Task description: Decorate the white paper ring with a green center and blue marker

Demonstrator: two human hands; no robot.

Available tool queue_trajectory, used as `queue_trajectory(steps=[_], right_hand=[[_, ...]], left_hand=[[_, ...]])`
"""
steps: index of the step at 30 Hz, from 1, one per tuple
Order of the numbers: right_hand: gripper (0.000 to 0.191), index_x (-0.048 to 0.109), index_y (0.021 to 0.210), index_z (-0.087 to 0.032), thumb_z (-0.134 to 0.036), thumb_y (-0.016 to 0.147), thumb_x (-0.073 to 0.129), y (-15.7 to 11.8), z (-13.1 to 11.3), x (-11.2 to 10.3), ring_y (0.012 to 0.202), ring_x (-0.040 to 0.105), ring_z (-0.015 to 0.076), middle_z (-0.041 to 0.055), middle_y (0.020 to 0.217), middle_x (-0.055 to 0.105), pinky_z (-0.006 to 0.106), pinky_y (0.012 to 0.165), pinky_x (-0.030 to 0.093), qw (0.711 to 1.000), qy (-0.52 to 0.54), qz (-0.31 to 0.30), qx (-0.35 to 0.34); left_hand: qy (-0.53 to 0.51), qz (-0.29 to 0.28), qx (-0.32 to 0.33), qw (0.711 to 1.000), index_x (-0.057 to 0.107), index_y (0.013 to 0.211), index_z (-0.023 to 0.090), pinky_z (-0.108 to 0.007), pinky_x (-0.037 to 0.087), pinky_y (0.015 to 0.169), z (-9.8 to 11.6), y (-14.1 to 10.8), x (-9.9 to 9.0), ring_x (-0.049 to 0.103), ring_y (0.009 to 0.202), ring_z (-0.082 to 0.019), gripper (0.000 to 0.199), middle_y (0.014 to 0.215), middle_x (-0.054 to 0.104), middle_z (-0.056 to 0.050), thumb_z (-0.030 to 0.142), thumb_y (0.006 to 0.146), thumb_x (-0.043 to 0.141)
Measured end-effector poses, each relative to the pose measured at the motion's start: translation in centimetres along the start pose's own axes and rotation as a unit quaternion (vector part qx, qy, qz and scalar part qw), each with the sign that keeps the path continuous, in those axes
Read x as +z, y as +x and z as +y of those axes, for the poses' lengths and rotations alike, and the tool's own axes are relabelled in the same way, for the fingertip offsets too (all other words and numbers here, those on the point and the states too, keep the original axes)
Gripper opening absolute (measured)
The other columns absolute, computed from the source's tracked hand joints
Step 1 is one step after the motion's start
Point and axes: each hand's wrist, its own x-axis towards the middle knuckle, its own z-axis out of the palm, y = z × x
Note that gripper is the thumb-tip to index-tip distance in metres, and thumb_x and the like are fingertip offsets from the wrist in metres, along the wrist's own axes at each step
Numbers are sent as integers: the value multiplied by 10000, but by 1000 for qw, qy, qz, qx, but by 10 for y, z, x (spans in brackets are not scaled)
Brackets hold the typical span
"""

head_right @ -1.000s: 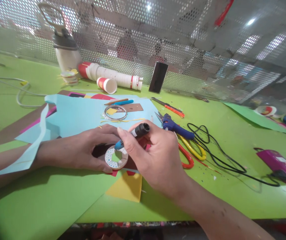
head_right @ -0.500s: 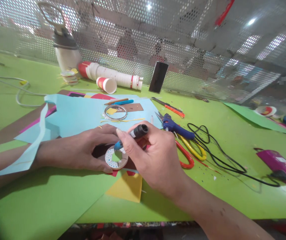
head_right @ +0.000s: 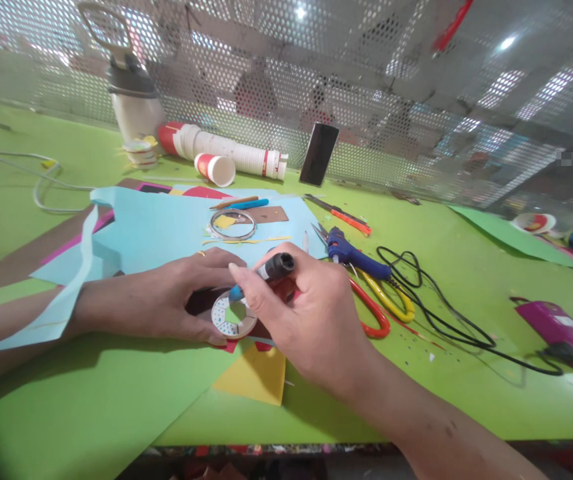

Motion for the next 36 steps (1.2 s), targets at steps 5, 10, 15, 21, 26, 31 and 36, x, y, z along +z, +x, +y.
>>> queue_trajectory(steps=[5, 10, 15, 21, 26, 31, 36], right_hand=[[199, 653, 689, -167, -307, 821, 702, 2, 1, 3, 594, 555, 124, 16, 675, 671, 218, 505, 452, 1000, -13, 4, -2], [258, 602, 631, -171, -324, 807, 711, 3, 0, 6, 545, 455, 101, -19, 594, 569, 220, 483, 400, 1000, -10, 22, 5], [323, 544, 575, -179, -333, 798, 721, 3, 1, 9, 525, 384, 89, -49, 535, 468, 220, 473, 368, 999, -9, 40, 4], [326, 565, 573, -187, -354, 790, 742, 2, 3, 8, 525, 412, 99, -39, 535, 501, 237, 481, 383, 998, 13, 56, 10], [322, 584, 577, -216, -377, 808, 740, 3, 1, 1, 510, 498, 116, -25, 551, 583, 266, 513, 417, 991, 30, 128, 6], [317, 596, 578, -229, -384, 821, 726, 2, -2, 0, 484, 485, 117, -31, 524, 576, 273, 489, 400, 992, 25, 121, 2], [312, 607, 598, -222, -381, 852, 692, 1, -2, 0, 476, 527, 119, -29, 517, 590, 278, 500, 427, 996, 22, 87, 8]], left_hand=[[-2, 0, -12, 1000, 675, 1153, 200, -366, 459, 956, 0, 0, 0, 576, 1090, -254, 519, 1197, 607, -103, 433, 712, 819], [1, -2, -13, 1000, 671, 1156, 204, -363, 461, 956, 1, 0, 0, 574, 1092, -252, 506, 1202, 608, -103, 442, 728, 800], [9, -5, -17, 1000, 659, 1163, 203, -357, 455, 960, 1, 1, 0, 566, 1107, -252, 515, 1208, 604, -104, 418, 721, 813], [8, -8, 2, 1000, 671, 1097, 165, -350, 448, 950, 0, 1, -1, 573, 1089, -251, 460, 1162, 625, -102, 426, 739, 796], [22, 12, 19, 1000, 679, 1005, 161, -349, 450, 935, 0, 0, 1, 586, 1076, -255, 416, 1124, 648, -97, 458, 737, 792], [15, 16, 22, 1000, 685, 1043, 162, -368, 458, 934, -2, 0, 2, 587, 1075, -262, 460, 1153, 637, -113, 497, 742, 776], [12, 7, 19, 1000, 680, 1067, 162, -363, 456, 943, -2, 0, 0, 588, 1093, -264, 464, 1177, 635, -114, 469, 737, 790]])
